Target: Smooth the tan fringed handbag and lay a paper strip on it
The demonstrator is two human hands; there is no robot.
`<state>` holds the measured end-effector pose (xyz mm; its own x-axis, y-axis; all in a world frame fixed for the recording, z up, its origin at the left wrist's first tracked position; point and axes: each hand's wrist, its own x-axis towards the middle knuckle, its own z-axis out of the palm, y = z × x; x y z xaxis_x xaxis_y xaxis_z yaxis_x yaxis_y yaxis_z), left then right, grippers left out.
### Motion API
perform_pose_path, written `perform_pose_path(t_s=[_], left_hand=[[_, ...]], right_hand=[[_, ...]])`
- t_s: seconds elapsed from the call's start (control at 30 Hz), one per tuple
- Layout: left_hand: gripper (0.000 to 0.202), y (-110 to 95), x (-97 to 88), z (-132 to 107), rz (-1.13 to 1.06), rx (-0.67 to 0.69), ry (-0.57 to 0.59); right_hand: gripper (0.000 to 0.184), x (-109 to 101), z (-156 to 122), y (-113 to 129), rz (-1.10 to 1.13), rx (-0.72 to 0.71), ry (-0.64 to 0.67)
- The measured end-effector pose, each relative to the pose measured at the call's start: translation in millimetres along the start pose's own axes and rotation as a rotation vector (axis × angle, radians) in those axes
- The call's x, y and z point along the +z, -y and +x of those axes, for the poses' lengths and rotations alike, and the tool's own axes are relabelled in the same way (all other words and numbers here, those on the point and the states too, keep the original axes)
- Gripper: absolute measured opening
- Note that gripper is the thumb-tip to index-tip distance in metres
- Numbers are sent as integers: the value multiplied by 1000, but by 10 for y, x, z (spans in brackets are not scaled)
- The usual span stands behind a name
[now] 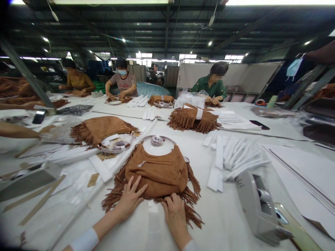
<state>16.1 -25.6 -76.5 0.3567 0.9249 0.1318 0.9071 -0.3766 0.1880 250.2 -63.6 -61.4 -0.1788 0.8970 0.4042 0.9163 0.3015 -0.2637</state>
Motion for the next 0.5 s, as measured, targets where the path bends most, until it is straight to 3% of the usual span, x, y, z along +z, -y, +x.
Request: perform_pose_path(t_s=[0.13,0.23,0.37,0.43,0.5], left_hand=[[57,157,-79,202,1,31,43],[55,205,-152,175,-3,71,40],[38,151,-444,159,-51,106,-32],[26,125,-667,344,-107,54,-107],[27,140,-867,694,-145,-38,-169]], right_hand=[[19,-70,225,-4,-47,-32,-43],[21,-189,201,58,-54,-84,-80],[27,-165,-91,126,-97,-376,-151],[31,-30,-233,116,-161,-527,-174],[37,134,-314,83,-232,-607,-202]])
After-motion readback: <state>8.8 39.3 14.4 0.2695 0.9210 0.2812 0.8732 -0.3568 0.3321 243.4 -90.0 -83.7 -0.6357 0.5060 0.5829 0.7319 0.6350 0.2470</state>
